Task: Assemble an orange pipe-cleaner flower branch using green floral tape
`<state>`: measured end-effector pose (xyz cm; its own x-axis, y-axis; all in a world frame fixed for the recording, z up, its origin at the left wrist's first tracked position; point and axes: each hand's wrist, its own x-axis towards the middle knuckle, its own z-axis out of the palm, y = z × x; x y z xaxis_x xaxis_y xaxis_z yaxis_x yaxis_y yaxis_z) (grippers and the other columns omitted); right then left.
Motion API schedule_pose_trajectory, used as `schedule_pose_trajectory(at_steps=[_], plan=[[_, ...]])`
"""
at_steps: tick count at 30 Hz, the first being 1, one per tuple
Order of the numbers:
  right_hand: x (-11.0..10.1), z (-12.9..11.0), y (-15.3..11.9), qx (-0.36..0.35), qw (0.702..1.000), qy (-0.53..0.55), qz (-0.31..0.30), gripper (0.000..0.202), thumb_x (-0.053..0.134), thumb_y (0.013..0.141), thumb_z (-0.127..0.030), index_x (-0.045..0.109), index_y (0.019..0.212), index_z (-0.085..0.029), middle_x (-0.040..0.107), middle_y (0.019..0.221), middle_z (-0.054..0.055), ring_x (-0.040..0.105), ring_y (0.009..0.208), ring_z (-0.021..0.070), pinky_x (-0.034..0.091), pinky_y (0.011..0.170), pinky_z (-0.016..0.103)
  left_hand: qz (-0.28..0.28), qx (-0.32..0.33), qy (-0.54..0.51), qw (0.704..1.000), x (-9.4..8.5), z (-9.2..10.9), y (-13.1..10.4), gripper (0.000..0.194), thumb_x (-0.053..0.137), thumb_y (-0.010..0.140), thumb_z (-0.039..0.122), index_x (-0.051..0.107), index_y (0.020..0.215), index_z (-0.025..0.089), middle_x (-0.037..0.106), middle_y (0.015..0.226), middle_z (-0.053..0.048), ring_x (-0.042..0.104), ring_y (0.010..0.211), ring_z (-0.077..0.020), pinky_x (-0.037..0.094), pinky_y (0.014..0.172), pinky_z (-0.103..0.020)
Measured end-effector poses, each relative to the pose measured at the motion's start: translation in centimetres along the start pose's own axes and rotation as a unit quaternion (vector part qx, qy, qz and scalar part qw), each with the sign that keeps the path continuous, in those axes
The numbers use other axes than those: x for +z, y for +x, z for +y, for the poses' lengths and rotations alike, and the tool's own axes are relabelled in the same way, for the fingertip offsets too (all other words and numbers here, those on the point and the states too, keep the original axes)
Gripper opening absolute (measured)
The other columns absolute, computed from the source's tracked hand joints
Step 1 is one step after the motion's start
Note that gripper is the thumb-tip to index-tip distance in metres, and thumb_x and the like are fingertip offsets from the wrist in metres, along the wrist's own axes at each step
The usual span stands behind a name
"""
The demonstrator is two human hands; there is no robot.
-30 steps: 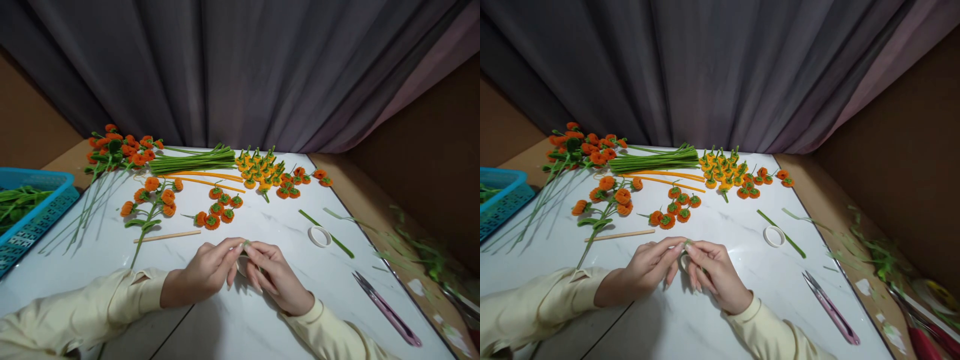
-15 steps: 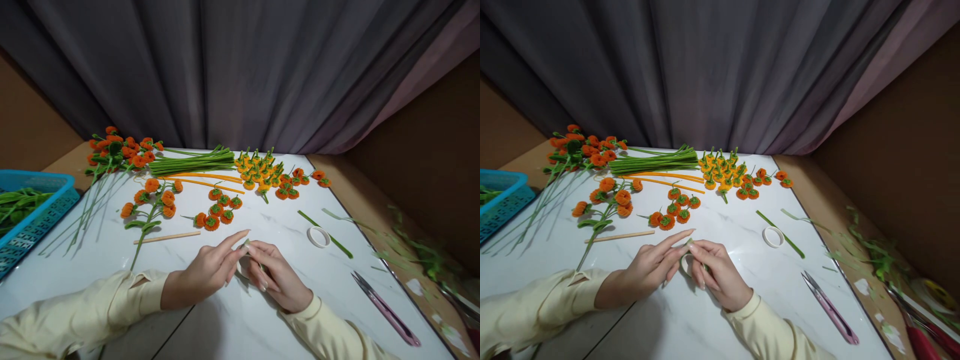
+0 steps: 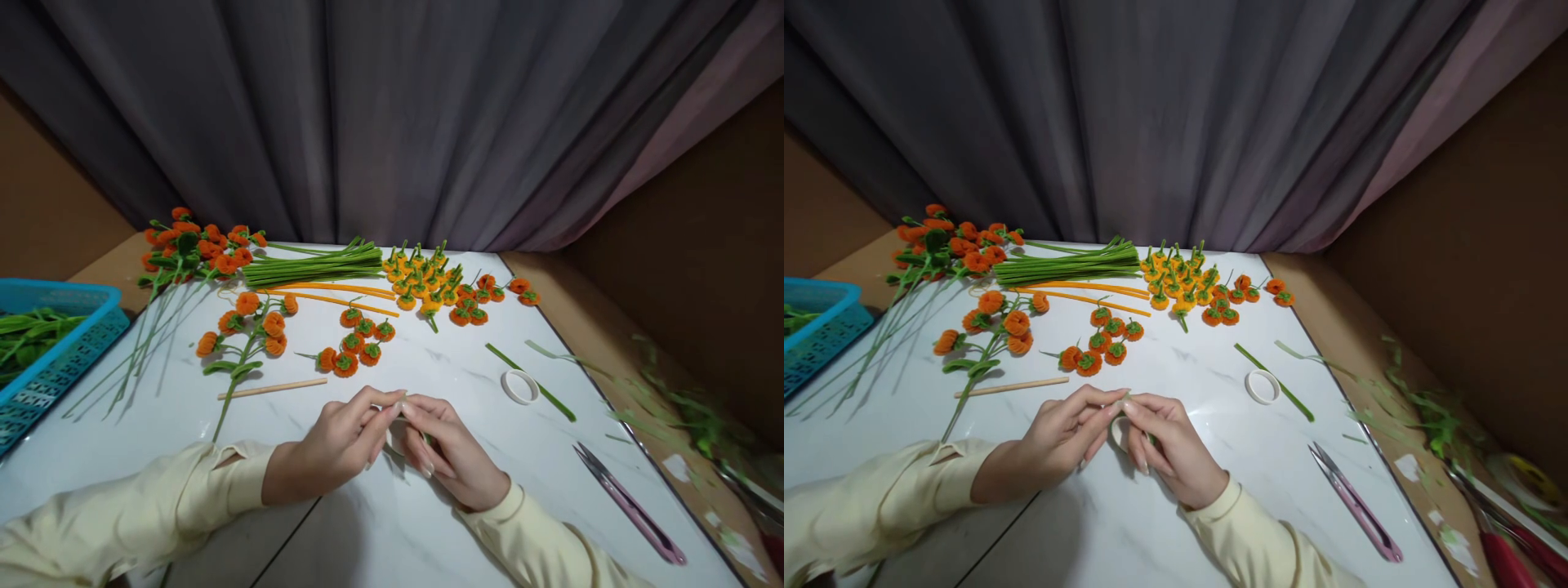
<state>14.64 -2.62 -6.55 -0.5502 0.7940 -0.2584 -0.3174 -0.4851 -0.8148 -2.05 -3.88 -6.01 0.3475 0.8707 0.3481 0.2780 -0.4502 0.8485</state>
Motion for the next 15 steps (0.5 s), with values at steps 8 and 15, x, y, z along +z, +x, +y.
schedule_pose_trajectory(at_steps=[8, 15], plan=[[-0.4, -0.1, -0.1, 0.019, 0.998, 0.009, -0.067, 0.029, 0.062, 0.085, -0.038, 0.069, 0.089, -0.011, 0.048, 0.032, -0.009, 0.018, 0.022, 0.001, 0.014, 0.035, 0.02, -0.049, -0.133, -0.171, 0.975, 0.2, 1.3, 0.3, 0.032, 0.042, 0.094, 0.039, 0.056, 0.103, 0.012, 0.04, 0.038, 0.011, 0.033, 0.03, -0.005, 0.03, 0.035, -0.015], [-0.3, -0.2, -0.3, 0.008, 0.999, 0.0, -0.052, 0.027, 0.065, 0.083, -0.036, 0.069, 0.075, -0.011, 0.041, 0.031, -0.01, 0.021, 0.025, 0.0014, 0.019, 0.036, 0.019, -0.067, -0.191, -0.243, 0.949, 0.3, 0.8, -0.2, 0.039, 0.058, 0.084, 0.047, 0.054, 0.104, 0.013, 0.042, 0.039, 0.011, 0.033, 0.032, -0.0046, 0.029, 0.034, -0.014]])
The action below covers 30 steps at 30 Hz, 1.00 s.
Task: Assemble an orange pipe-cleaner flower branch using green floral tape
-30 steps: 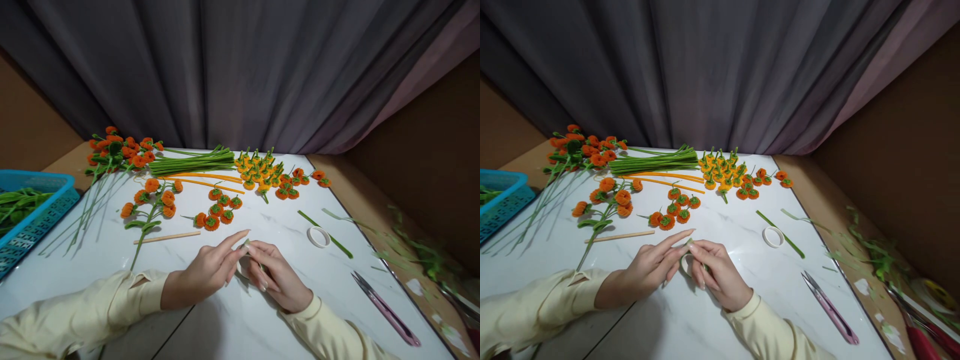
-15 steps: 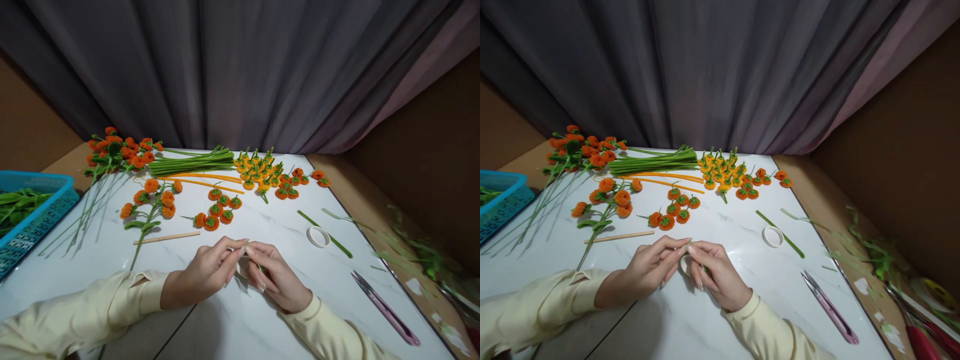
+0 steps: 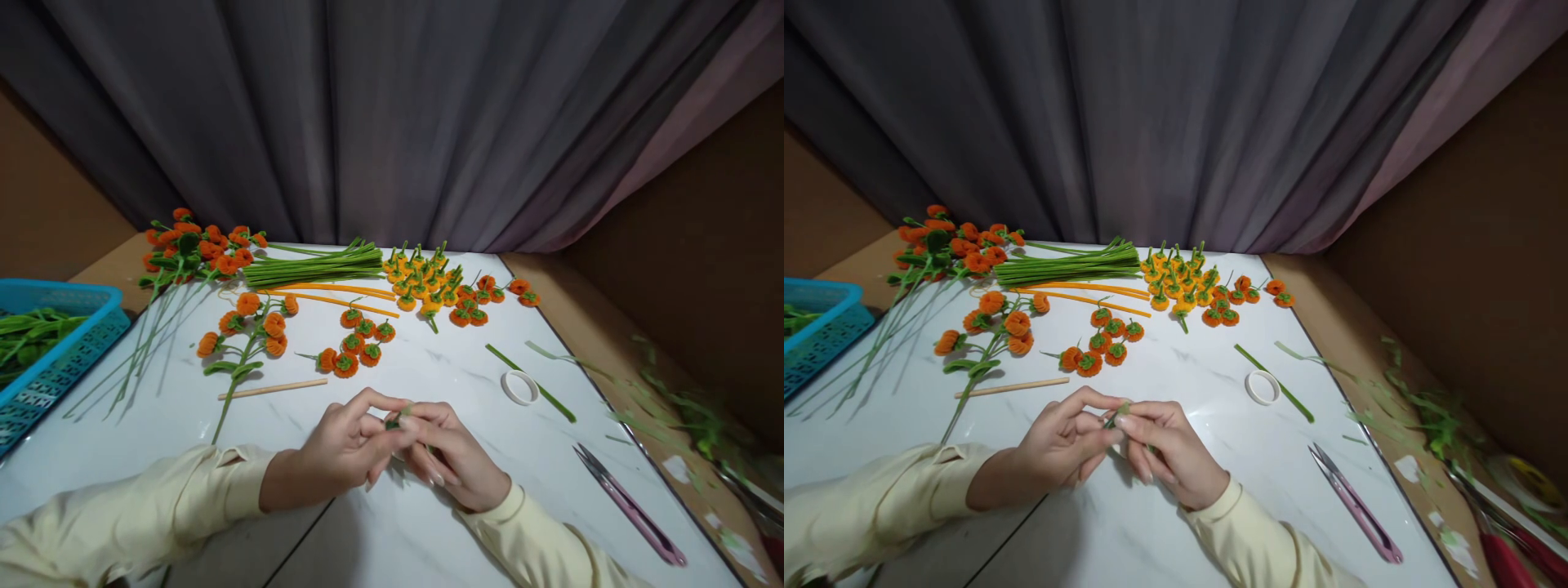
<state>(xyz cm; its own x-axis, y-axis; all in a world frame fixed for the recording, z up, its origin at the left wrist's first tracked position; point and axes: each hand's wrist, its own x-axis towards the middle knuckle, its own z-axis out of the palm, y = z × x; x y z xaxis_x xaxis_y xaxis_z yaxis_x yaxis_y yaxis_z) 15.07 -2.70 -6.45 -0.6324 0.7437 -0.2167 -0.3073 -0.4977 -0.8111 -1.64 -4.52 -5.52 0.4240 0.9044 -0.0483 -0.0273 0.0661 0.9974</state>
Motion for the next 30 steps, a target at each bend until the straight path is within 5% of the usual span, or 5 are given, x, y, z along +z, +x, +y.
schedule_pose_trajectory(at_steps=[4, 17, 20, 25, 30], plan=[[0.4, -0.2, 0.0, -0.016, 1.0, 0.014, 0.012, 0.026, 0.065, 0.083, -0.034, 0.072, 0.078, -0.01, 0.036, 0.03, -0.011, 0.017, 0.026, 0.0011, 0.022, 0.036, 0.02, -0.003, -0.004, 0.026, 1.0, -0.1, -0.1, 0.2, 0.042, 0.064, 0.079, 0.042, 0.051, 0.106, 0.013, 0.051, 0.048, 0.008, 0.034, 0.034, -0.0041, 0.027, 0.034, -0.014], [0.3, -0.4, 0.1, -0.044, 0.997, 0.022, 0.056, 0.024, 0.064, 0.084, -0.036, 0.068, 0.08, -0.013, 0.038, 0.029, -0.012, 0.016, 0.026, 0.0007, 0.027, 0.037, 0.017, 0.021, 0.203, 0.287, 0.936, -0.5, 0.6, 0.1, 0.036, 0.035, 0.094, 0.018, 0.054, 0.123, 0.011, 0.063, 0.064, -0.002, 0.056, 0.054, -0.0099, 0.048, 0.06, -0.018], [0.3, -0.4, 0.2, -0.046, 0.997, 0.038, 0.041, 0.025, 0.063, 0.085, -0.039, 0.065, 0.08, -0.014, 0.042, 0.031, -0.011, 0.017, 0.025, 0.0011, 0.026, 0.037, 0.017, 0.011, 0.143, 0.249, 0.958, -0.5, 1.0, 0.3, 0.036, 0.034, 0.094, 0.02, 0.054, 0.124, 0.013, 0.059, 0.058, 0.001, 0.051, 0.048, -0.0085, 0.045, 0.054, -0.017], [0.0, -0.2, 0.3, -0.046, 0.997, 0.039, 0.039, 0.026, 0.062, 0.085, -0.039, 0.062, 0.08, -0.014, 0.046, 0.033, -0.01, 0.021, 0.024, 0.0012, 0.022, 0.037, 0.018, -0.035, -0.057, 0.013, 0.998, -0.3, 2.4, 1.0, 0.044, 0.039, 0.092, 0.04, 0.052, 0.122, 0.009, 0.053, 0.054, 0.004, 0.034, 0.031, -0.0042, 0.029, 0.035, -0.017], [-0.1, 0.3, 0.3, -0.05, 0.997, 0.042, 0.039, 0.028, 0.061, 0.086, -0.04, 0.06, 0.076, -0.013, 0.047, 0.033, -0.009, 0.019, 0.024, 0.0003, 0.015, 0.036, 0.019, -0.022, -0.078, -0.103, 0.991, -0.1, 2.4, 0.9, 0.054, 0.052, 0.086, 0.051, 0.052, 0.122, 0.01, 0.046, 0.051, 0.008, 0.027, 0.031, -0.0024, 0.019, 0.032, -0.016]])
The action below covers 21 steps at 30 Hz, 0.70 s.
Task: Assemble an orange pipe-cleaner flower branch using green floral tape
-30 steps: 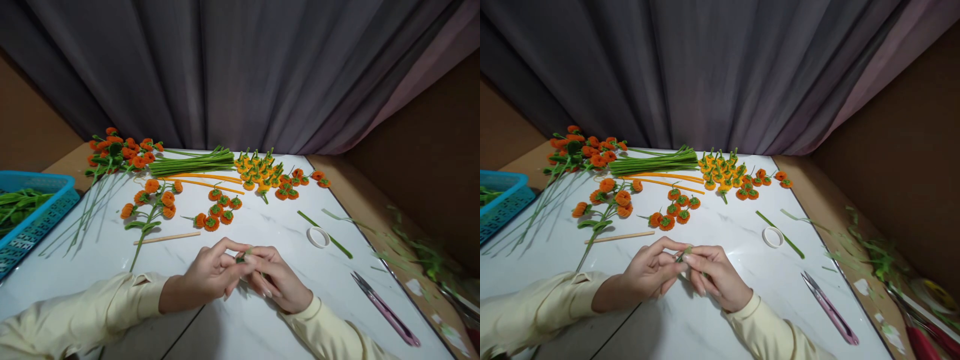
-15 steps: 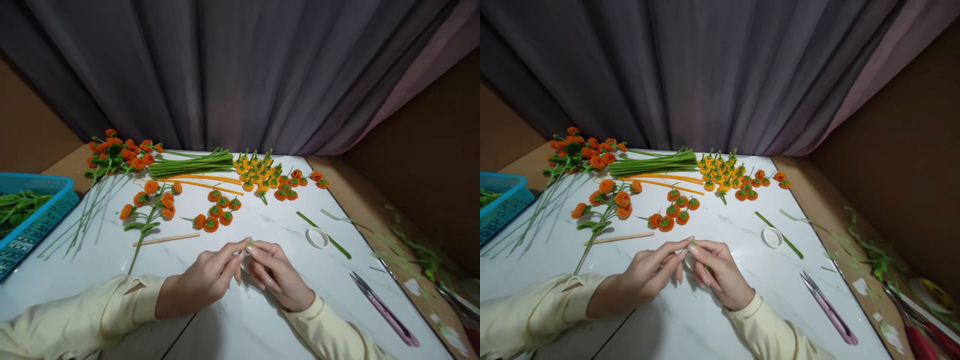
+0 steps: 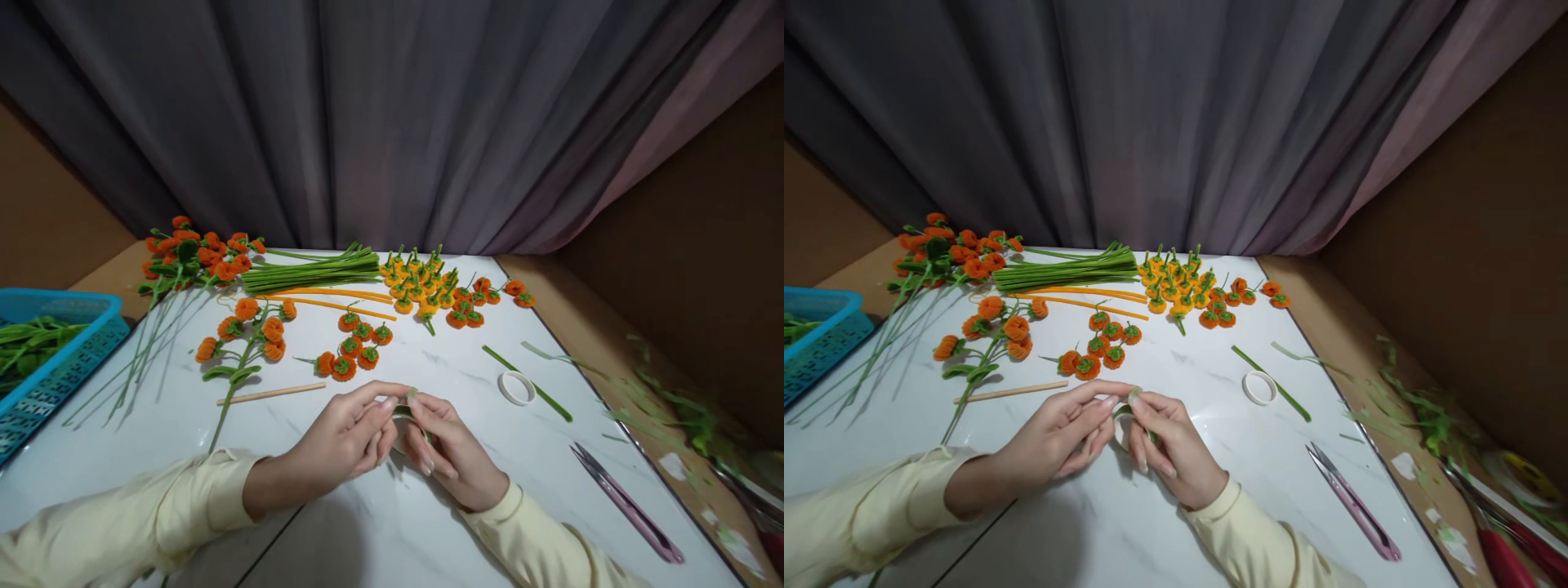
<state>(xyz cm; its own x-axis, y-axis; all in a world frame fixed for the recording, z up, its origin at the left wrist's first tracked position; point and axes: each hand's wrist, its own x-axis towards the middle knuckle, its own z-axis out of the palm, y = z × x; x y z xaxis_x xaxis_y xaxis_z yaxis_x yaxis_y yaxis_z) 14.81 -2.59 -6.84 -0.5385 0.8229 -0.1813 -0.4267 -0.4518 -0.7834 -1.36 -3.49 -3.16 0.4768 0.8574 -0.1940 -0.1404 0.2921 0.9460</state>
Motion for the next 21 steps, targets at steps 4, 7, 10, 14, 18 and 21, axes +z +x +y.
schedule_pose_trajectory(at_steps=[4, 7, 10, 14, 18, 21], plan=[[0.31, 0.22, -0.1, -0.006, 1.0, 0.004, -0.001, 0.032, 0.063, 0.084, -0.044, 0.063, 0.079, -0.012, 0.053, 0.036, -0.007, 0.021, 0.024, -0.0006, 0.013, 0.036, 0.019, -0.006, 0.015, -0.028, 0.999, 0.13, -0.76, -0.26, 0.051, 0.052, 0.088, 0.05, 0.054, 0.121, 0.011, 0.041, 0.048, 0.009, 0.026, 0.033, -0.0029, 0.021, 0.033, -0.016], [0.52, 0.16, -0.16, -0.012, 1.0, -0.002, 0.004, 0.031, 0.066, 0.082, -0.042, 0.064, 0.079, -0.012, 0.057, 0.04, -0.005, 0.022, 0.024, -0.0011, 0.011, 0.034, 0.018, -0.03, 0.011, -0.048, 0.998, 0.22, -0.76, -0.33, 0.048, 0.053, 0.088, 0.049, 0.055, 0.119, 0.012, 0.039, 0.048, 0.01, 0.025, 0.032, -0.0025, 0.021, 0.033, -0.016], [0.51, 0.07, -0.18, -0.014, 1.0, -0.017, 0.009, 0.03, 0.068, 0.08, -0.041, 0.066, 0.084, -0.012, 0.059, 0.042, -0.004, 0.022, 0.024, -0.0009, 0.006, 0.032, 0.018, -0.057, -0.001, -0.061, 0.996, 0.26, -0.41, -0.27, 0.049, 0.055, 0.086, 0.05, 0.056, 0.118, 0.013, 0.039, 0.048, 0.01, 0.022, 0.032, -0.0017, 0.02, 0.033, -0.016], [0.31, -0.02, -0.15, -0.026, 0.998, -0.048, 0.036, 0.03, 0.068, 0.079, -0.041, 0.067, 0.077, -0.011, 0.059, 0.043, -0.003, 0.024, 0.025, -0.0011, 0.006, 0.032, 0.018, -0.062, -0.008, -0.042, 0.997, 0.13, -0.38, -0.08, 0.05, 0.055, 0.086, 0.052, 0.056, 0.117, 0.013, 0.039, 0.049, 0.01, 0.024, 0.033, -0.0021, 0.021, 0.033, -0.016], [0.28, -0.19, -0.15, -0.024, 0.997, -0.055, 0.046, 0.033, 0.068, 0.079, -0.043, 0.064, 0.07, -0.011, 0.058, 0.042, -0.003, 0.024, 0.025, -0.0012, 0.007, 0.032, 0.018, -0.021, 0.013, 0.046, 0.999, -0.16, -0.7, 0.01, 0.043, 0.059, 0.085, 0.045, 0.058, 0.113, 0.012, 0.041, 0.052, 0.009, 0.029, 0.038, -0.0028, 0.024, 0.037, -0.015], [0.28, -0.3, -0.18, -0.015, 0.997, -0.058, 0.041, 0.034, 0.067, 0.08, -0.043, 0.063, 0.069, -0.011, 0.057, 0.041, -0.003, 0.023, 0.025, -0.0011, 0.007, 0.033, 0.019, -0.008, 0.024, 0.076, 0.997, -0.24, -0.55, -0.06, 0.043, 0.056, 0.086, 0.045, 0.058, 0.113, 0.011, 0.041, 0.049, 0.009, 0.031, 0.038, -0.0037, 0.026, 0.038, -0.016]])
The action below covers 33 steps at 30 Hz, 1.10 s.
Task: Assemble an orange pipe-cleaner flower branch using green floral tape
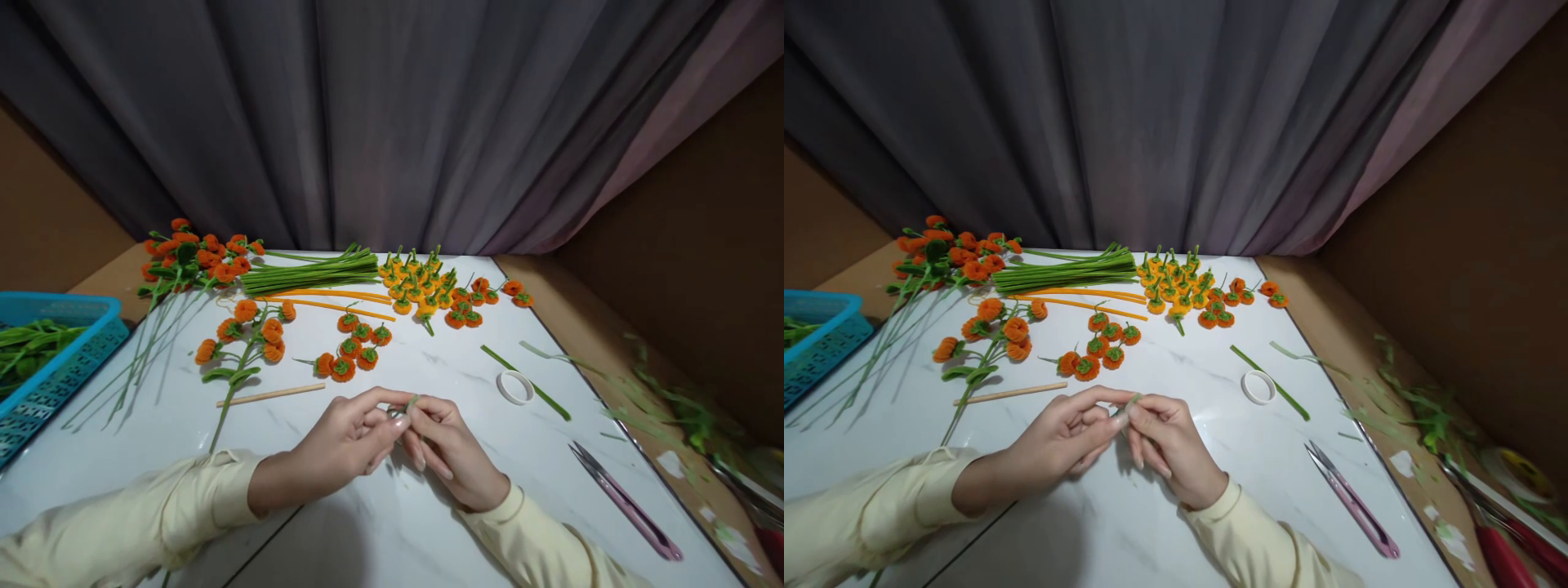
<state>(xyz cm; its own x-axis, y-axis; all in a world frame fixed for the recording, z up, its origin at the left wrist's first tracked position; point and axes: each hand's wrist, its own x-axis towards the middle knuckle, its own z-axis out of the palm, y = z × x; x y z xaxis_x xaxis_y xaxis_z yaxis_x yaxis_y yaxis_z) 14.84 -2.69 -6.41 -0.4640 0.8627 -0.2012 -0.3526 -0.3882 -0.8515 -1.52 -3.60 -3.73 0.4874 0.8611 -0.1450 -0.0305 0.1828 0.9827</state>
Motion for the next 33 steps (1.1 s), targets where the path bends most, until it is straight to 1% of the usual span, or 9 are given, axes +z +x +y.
schedule_pose_trajectory(at_steps=[5, 10, 14, 17, 20, 24, 27, 30, 33], plan=[[-0.1, 0.4, 0.0, 0.004, 0.999, 0.026, -0.024, 0.032, 0.063, 0.084, -0.041, 0.062, 0.071, -0.012, 0.053, 0.037, -0.006, 0.022, 0.025, 0.0, 0.01, 0.036, 0.02, 0.01, 0.025, 0.047, 0.999, 0.1, 0.3, -0.2, 0.046, 0.045, 0.092, 0.045, 0.055, 0.118, 0.009, 0.041, 0.044, 0.009, 0.033, 0.036, -0.0061, 0.03, 0.039, -0.018], [0.0, 1.0, 0.1, 0.02, 0.994, 0.087, -0.066, 0.034, 0.064, 0.084, -0.043, 0.06, 0.068, -0.013, 0.048, 0.033, -0.009, 0.02, 0.024, 0.0009, 0.022, 0.039, 0.02, 0.015, 0.041, 0.096, 0.994, 0.3, 0.3, -0.3, 0.047, 0.04, 0.093, 0.044, 0.054, 0.121, 0.008, 0.041, 0.041, 0.009, 0.034, 0.036, -0.0074, 0.03, 0.038, -0.018], [0.1, 1.1, 0.2, 0.023, 0.989, 0.112, -0.098, 0.037, 0.065, 0.083, -0.046, 0.059, 0.066, -0.013, 0.049, 0.034, -0.008, 0.019, 0.024, 0.0005, 0.021, 0.038, 0.019, -0.001, 0.024, 0.053, 0.998, 0.6, 0.4, -0.3, 0.05, 0.042, 0.092, 0.047, 0.054, 0.121, 0.008, 0.038, 0.037, 0.01, 0.03, 0.031, -0.0063, 0.027, 0.035, -0.017], [0.0, 1.3, 0.2, 0.015, 0.988, 0.113, -0.103, 0.037, 0.067, 0.081, -0.045, 0.06, 0.065, -0.013, 0.049, 0.034, -0.008, 0.02, 0.024, 0.0006, 0.02, 0.037, 0.019, -0.04, -0.02, -0.023, 0.999, 0.4, 0.4, -0.2, 0.052, 0.043, 0.092, 0.049, 0.05, 0.124, 0.009, 0.043, 0.038, 0.01, 0.03, 0.026, -0.0055, 0.024, 0.03, -0.015], [-0.2, 1.1, 0.1, 0.014, 0.992, 0.092, -0.082, 0.033, 0.068, 0.081, -0.043, 0.063, 0.069, -0.012, 0.045, 0.033, -0.009, 0.02, 0.024, 0.0006, 0.018, 0.036, 0.019, -0.091, -0.065, -0.094, 0.989, -0.1, 0.7, 0.2, 0.051, 0.045, 0.092, 0.048, 0.046, 0.128, 0.012, 0.052, 0.043, 0.007, 0.035, 0.024, -0.0061, 0.021, 0.025, -0.014], [0.1, 0.2, -0.1, -0.001, 0.999, 0.041, -0.015, 0.033, 0.067, 0.081, -0.042, 0.063, 0.067, -0.012, 0.043, 0.033, -0.009, 0.021, 0.027, 0.001, 0.016, 0.038, 0.021, -0.118, -0.071, -0.133, 0.982, -0.6, 1.3, 0.8, 0.048, 0.048, 0.092, 0.045, 0.046, 0.127, 0.012, 0.058, 0.048, 0.004, 0.038, 0.026, -0.005, 0.022, 0.027, -0.012], [0.6, -0.8, -0.3, -0.021, 0.999, 0.003, 0.036, 0.036, 0.067, 0.081, -0.042, 0.062, 0.062, -0.012, 0.041, 0.033, -0.009, 0.02, 0.029, 0.0014, 0.015, 0.039, 0.022, -0.102, -0.052, -0.121, 0.986, -0.4, 1.7, 1.1, 0.053, 0.051, 0.089, 0.047, 0.045, 0.13, 0.012, 0.058, 0.052, 0.004, 0.032, 0.028, -0.003, 0.02, 0.029, -0.013], [1.0, -1.7, -0.4, -0.035, 0.997, -0.02, 0.058, 0.034, 0.067, 0.081, -0.042, 0.061, 0.063, -0.013, 0.037, 0.033, -0.01, 0.019, 0.03, 0.0023, 0.016, 0.039, 0.023, -0.075, -0.032, -0.105, 0.991, 0.3, 2.0, 1.1, 0.059, 0.05, 0.089, 0.049, 0.043, 0.133, 0.011, 0.051, 0.052, 0.006, 0.025, 0.032, -0.0023, 0.017, 0.032, -0.015], [1.3, -2.7, -0.3, -0.056, 0.995, -0.045, 0.073, 0.035, 0.066, 0.082, -0.041, 0.059, 0.061, -0.015, 0.035, 0.033, -0.01, 0.019, 0.032, 0.0033, 0.019, 0.04, 0.023, -0.045, 0.014, -0.067, 0.997, 0.6, 2.2, 1.1, 0.061, 0.045, 0.091, 0.047, 0.034, 0.141, 0.013, 0.045, 0.056, 0.007, 0.027, 0.038, -0.0039, 0.022, 0.036, -0.015]])
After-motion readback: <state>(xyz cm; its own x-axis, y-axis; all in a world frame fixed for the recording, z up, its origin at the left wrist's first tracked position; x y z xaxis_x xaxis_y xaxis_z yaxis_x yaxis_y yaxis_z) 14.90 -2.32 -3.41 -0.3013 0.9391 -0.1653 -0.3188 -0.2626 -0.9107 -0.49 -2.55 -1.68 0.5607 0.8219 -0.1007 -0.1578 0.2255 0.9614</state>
